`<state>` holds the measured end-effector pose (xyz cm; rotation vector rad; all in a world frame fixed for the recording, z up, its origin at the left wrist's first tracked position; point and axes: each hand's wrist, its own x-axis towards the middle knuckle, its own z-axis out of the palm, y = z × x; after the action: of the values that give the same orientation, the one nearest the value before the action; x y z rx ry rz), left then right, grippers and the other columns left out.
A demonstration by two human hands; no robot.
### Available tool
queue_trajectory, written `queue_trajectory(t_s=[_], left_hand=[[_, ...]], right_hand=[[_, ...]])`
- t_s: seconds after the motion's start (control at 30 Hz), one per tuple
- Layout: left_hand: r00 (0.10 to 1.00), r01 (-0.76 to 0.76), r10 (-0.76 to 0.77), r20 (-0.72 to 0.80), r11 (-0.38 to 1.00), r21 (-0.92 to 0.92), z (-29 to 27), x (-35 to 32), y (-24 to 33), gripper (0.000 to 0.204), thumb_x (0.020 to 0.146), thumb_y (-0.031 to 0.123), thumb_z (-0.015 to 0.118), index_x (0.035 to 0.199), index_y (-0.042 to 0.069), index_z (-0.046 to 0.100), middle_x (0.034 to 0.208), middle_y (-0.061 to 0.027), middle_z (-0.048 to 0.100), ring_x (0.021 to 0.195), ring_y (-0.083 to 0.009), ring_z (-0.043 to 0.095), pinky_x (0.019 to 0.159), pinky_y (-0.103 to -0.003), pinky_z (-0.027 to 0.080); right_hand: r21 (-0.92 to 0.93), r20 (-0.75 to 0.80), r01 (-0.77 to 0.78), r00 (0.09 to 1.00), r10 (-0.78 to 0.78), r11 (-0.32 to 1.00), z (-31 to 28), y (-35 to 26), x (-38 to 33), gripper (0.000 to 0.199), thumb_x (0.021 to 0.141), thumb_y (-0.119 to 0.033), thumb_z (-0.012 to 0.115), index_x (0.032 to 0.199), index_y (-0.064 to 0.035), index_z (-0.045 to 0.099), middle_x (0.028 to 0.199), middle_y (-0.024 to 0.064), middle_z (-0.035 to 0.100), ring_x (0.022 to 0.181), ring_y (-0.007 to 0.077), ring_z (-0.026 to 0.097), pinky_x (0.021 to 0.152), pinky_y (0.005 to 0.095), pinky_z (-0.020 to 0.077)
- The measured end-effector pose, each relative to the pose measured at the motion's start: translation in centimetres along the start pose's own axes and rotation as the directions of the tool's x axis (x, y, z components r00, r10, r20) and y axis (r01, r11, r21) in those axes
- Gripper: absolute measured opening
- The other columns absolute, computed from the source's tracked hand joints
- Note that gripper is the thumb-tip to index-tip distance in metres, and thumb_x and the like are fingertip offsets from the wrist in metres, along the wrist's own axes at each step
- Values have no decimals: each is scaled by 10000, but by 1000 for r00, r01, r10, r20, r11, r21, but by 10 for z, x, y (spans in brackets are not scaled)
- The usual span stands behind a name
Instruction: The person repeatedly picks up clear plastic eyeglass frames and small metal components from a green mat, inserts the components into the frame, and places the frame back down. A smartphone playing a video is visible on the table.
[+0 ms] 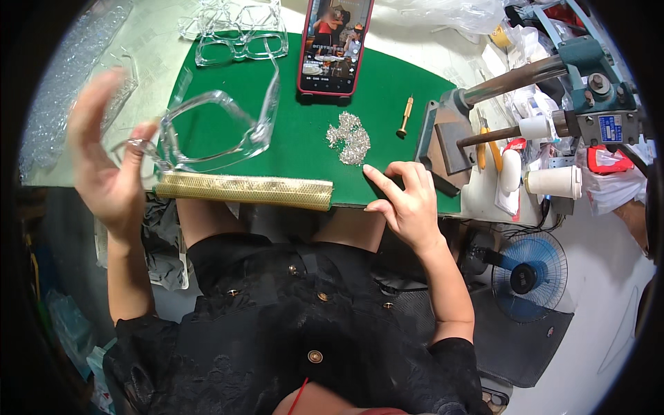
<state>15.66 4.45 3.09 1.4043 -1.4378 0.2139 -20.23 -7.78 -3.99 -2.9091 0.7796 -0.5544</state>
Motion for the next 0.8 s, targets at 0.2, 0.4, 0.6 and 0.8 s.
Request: queue_trajectory(t_s=[0.2,0.4,0.6,0.8], left_hand=[[916,128,-309,-255,828,-545,0,0,-34,481,891,159,629,1275,2,386,1308,-193,472,1260,-325,446,1083,-511,361],[893,350,-432,126,492,-797,16,-12,-35,446,974,353,457,1226,-15,478,1081,-164,564,1082,-317,532,946,-441,438],[890,455,-188,414,329,-828,42,-16,10,517,997,318,399,1354,-52,344,901,-118,526,739,-180,497,619,-265,429],[890,445,-170,423,526,-725,51,-8,31,702,897,225,476,1413,-120,149,829,-220,574,520,-141,471,493,-224,437]], right_hand=[[135,-54,-63,996,71,989,-3,-2,-5,412,753,-338,681,1084,-93,668,928,76,552,865,264,521,760,371,410],[513,-7,-320,926,377,796,-2,-2,15,158,794,-3,631,946,-32,666,834,103,617,755,243,595,692,322,471],[497,17,-329,929,370,803,9,-1,15,93,786,-8,657,876,-29,649,771,85,588,730,232,596,669,310,471],[462,18,-342,926,377,818,9,-4,21,115,771,1,669,876,-39,644,767,87,580,708,222,597,638,306,471]])
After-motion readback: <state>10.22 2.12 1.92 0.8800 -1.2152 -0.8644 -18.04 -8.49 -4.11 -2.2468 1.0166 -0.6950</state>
